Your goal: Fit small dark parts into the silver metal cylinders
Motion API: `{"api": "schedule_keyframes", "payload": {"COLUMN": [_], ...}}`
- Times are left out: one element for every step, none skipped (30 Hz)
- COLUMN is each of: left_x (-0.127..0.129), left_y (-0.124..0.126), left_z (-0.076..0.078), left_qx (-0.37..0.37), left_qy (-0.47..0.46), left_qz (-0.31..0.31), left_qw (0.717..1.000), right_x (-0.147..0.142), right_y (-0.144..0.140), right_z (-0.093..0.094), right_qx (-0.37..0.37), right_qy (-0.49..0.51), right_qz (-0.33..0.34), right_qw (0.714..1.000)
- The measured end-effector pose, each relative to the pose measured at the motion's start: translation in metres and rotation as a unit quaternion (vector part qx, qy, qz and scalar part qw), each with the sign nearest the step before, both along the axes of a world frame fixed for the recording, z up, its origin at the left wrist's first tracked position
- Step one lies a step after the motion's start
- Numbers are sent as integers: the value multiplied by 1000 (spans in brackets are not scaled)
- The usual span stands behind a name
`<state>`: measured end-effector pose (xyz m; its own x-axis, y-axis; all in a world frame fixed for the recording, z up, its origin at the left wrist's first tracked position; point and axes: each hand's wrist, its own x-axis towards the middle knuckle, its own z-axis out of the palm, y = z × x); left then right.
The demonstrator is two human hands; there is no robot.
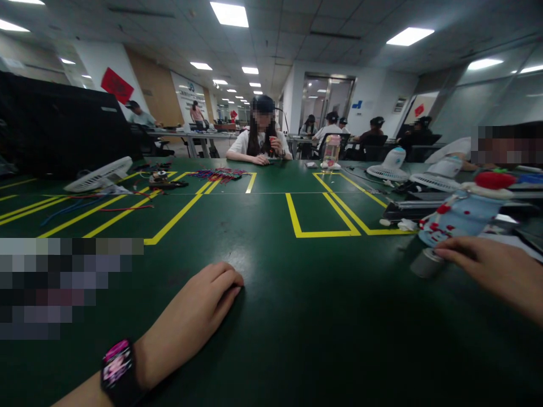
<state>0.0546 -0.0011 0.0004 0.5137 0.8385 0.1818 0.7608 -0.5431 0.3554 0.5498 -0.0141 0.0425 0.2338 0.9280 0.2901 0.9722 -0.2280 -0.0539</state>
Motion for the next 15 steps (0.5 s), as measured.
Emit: {"api": "schedule_keyframes", "payload": {"left_x": [0,0,0,0,0,0,0,0,0,0,-1,-1,-1,-1,-1], "left_y": [0,0,0,0,0,0,-1,-1,-1,-1,-1,-1,0,0,0], "left_z": [0,0,0,0,0,-1,-1,-1,-1,-1,-1,-1,-1,-1,0], "left_qx": [-1,-3,-5,-5,-4,-3,-1,0,2,4,5,6,6,7,9], "left_qy": [1,2,3,3,3,3,3,3,3,3,3,3,3,2,0], "left_qz": [0,0,0,0,0,0,0,-1,-2,-2,-3,-2,-3,-3,-5], "left_qw": [1000,1000,1000,1000,1000,1000,1000,1000,1000,1000,1000,1000,1000,1000,1000], "right_x": [-4,-8,-12,-15,-17,-18,-18,-17,-15,-12,-9,-6,-3,-1,0], "right_y": [0,0,-1,-1,-1,-1,-1,-1,-1,-2,-3,-4,-6,-7,-9], "right_z": [1,3,6,7,8,9,9,8,7,6,4,2,-1,-4,-7], "right_qx": [-17,-14,-14,-15,-17,-19,-22,-22,-20,-20,-17,-15,-13,15,44], "right_qy": [9,12,16,20,23,28,34,41,52,68,89,112,129,123,105], "right_qz": [-5,-17,-24,-25,-22,-19,-16,-16,-12,-1,10,24,40,43,39], "right_qw": [1000,1000,999,999,999,999,999,999,998,997,996,993,991,991,993]}}
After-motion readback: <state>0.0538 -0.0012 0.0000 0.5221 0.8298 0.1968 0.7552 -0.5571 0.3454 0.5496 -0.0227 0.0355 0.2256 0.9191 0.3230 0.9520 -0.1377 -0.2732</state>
